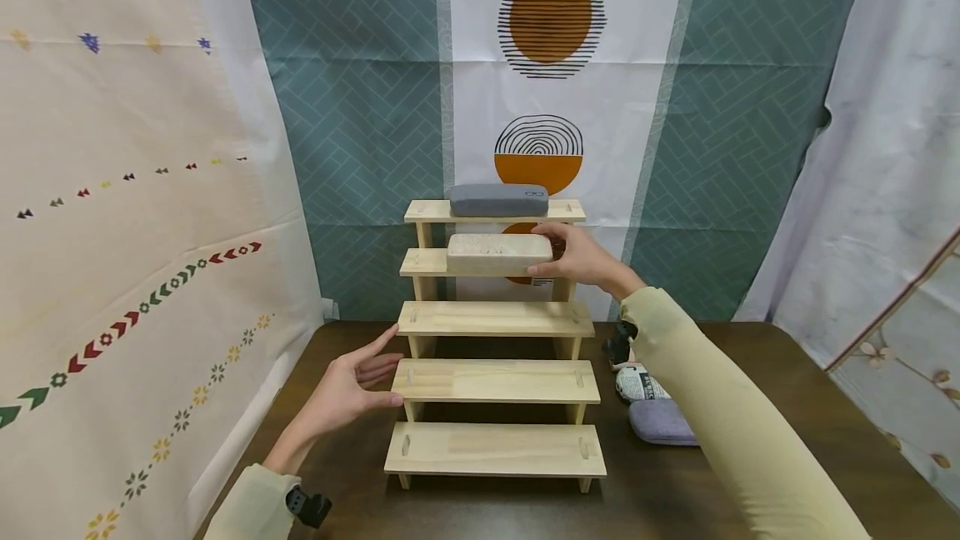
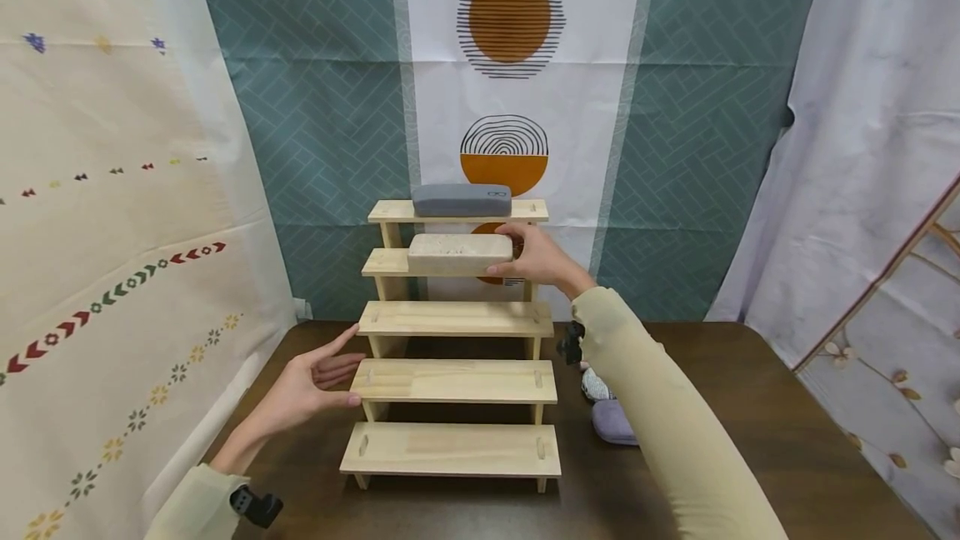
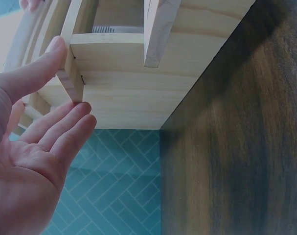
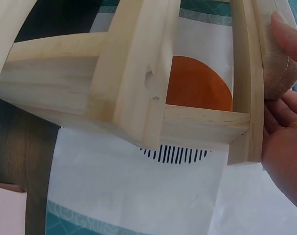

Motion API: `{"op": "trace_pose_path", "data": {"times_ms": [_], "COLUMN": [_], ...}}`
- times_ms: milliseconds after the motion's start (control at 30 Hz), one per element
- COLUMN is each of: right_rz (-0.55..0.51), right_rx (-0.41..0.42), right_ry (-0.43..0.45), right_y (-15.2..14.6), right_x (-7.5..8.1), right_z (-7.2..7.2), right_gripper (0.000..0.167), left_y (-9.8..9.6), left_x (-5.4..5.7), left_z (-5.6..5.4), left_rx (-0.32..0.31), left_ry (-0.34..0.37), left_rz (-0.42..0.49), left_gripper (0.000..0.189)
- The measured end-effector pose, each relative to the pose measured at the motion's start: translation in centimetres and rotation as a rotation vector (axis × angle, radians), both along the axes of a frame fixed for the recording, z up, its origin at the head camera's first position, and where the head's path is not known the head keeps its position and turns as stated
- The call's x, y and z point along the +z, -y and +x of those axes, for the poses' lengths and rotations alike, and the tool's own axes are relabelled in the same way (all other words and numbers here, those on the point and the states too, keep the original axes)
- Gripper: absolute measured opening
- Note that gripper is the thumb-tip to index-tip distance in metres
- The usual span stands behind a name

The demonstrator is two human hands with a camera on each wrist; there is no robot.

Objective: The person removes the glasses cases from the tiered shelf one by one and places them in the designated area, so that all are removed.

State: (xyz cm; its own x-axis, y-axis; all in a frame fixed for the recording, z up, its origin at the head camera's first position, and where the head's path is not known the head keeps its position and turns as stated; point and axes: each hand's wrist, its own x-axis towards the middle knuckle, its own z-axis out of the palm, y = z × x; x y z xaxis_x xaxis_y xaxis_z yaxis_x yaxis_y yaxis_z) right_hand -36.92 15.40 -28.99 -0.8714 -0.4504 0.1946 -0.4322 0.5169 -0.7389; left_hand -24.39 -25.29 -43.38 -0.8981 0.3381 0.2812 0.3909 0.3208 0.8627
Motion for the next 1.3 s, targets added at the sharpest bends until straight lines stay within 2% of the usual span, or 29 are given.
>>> {"op": "trace_pose_path", "data": {"times_ms": [333,667,1033,1300], "right_rz": [-0.024,0.001,-0.026,-0.052], "right_rx": [0.035,0.021,0.024,-0.012], "right_ry": [0.011,0.025,0.006,0.013], "right_y": [-0.57,-0.52,-0.47,-0.37], "right_x": [0.13,0.09,-0.16,-0.34], "right_z": [0.49,0.16,0.39,0.81], "right_gripper": [0.077,0.084,0.078,0.074], "left_y": [-0.03,0.05,-0.02,-0.03], "left_x": [0.02,-0.06,-0.04,-0.01], "left_z": [-0.03,-0.11,-0.01,0.04], "left_rx": [-0.007,-0.01,-0.013,-0.009], "left_ry": [-0.009,-0.018,-0.015,-0.016], "left_rz": [0.004,0.003,0.0,0.0], "left_gripper": [0.104,0.104,0.104,0.104]}}
